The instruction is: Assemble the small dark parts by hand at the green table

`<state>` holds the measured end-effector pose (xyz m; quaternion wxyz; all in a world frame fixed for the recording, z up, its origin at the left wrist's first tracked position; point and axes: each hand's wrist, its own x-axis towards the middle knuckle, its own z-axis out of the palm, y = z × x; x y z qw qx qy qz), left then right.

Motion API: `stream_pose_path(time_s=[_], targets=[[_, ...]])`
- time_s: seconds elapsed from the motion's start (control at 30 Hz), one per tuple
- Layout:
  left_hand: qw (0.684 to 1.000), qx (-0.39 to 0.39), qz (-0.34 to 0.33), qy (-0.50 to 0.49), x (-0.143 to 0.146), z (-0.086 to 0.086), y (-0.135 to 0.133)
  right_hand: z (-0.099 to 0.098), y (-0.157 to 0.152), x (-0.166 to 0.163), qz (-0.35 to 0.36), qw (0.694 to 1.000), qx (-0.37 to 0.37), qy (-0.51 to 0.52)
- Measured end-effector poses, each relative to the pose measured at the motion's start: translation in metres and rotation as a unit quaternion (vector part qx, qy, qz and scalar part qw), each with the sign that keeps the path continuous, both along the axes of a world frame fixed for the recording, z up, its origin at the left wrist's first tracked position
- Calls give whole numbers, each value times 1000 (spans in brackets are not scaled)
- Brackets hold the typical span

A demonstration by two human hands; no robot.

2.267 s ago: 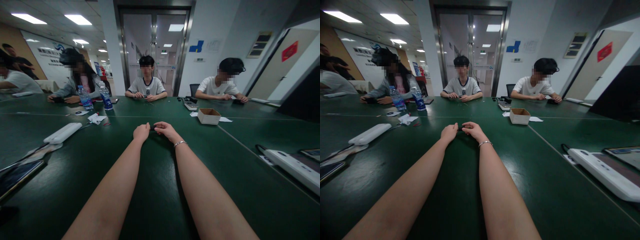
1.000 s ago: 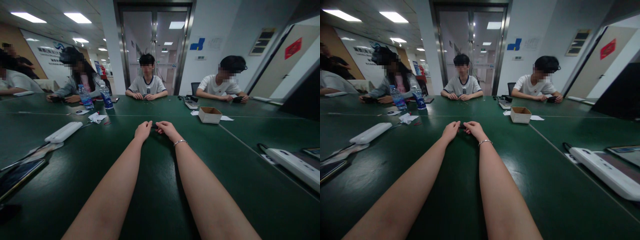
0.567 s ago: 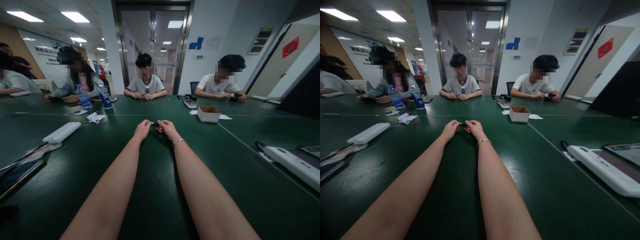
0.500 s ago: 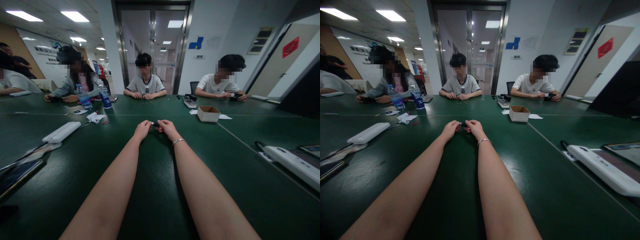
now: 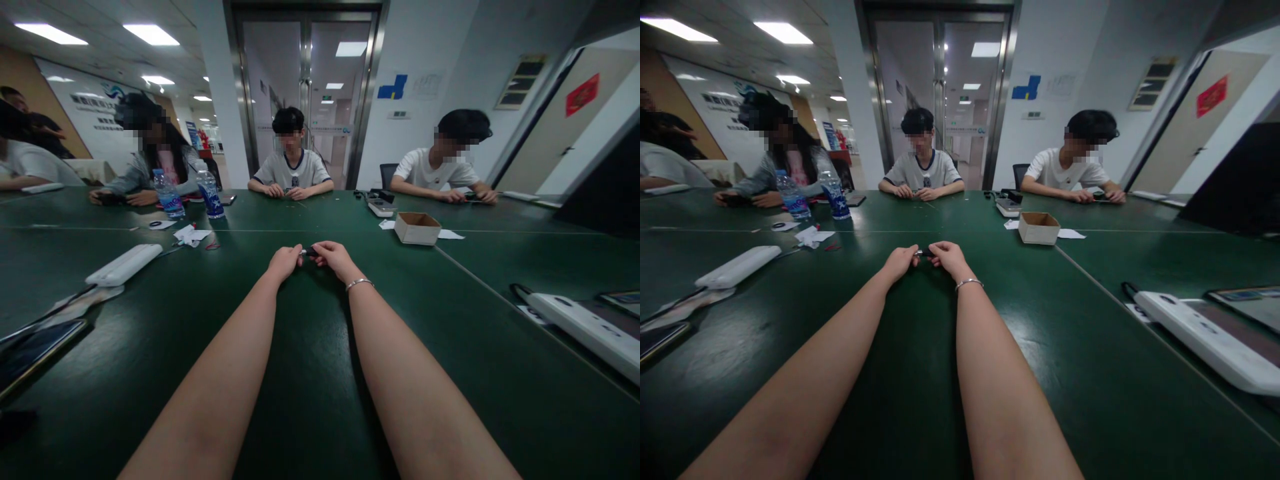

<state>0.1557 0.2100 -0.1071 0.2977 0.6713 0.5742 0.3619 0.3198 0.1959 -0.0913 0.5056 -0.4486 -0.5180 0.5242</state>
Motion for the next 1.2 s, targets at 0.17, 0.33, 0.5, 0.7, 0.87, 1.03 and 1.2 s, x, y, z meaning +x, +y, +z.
stream_pose_path(time_s=[0.17,0.33,0.5,0.7,0.87,1.03,1.2], targets=[[1000,5,-19,8,1,5,-6,0,0,0,4,1000,3,-5],[1000,-4,-21,11,2,12,-12,1,-1,0,6,1000,-2,-11],[1000,-6,-19,16,1,11,-10,3,-3,0,6,1000,5,-17],[1000,-9,6,19,-2,10,-9,2,-4,1,27,999,23,-13],[1000,-15,9,12,-2,11,-8,2,-5,2,59,998,33,2],[999,-20,24,30,-2,13,-8,2,-5,3,77,996,27,21],[999,-20,18,25,-3,13,-8,1,-5,4,87,995,24,36]])
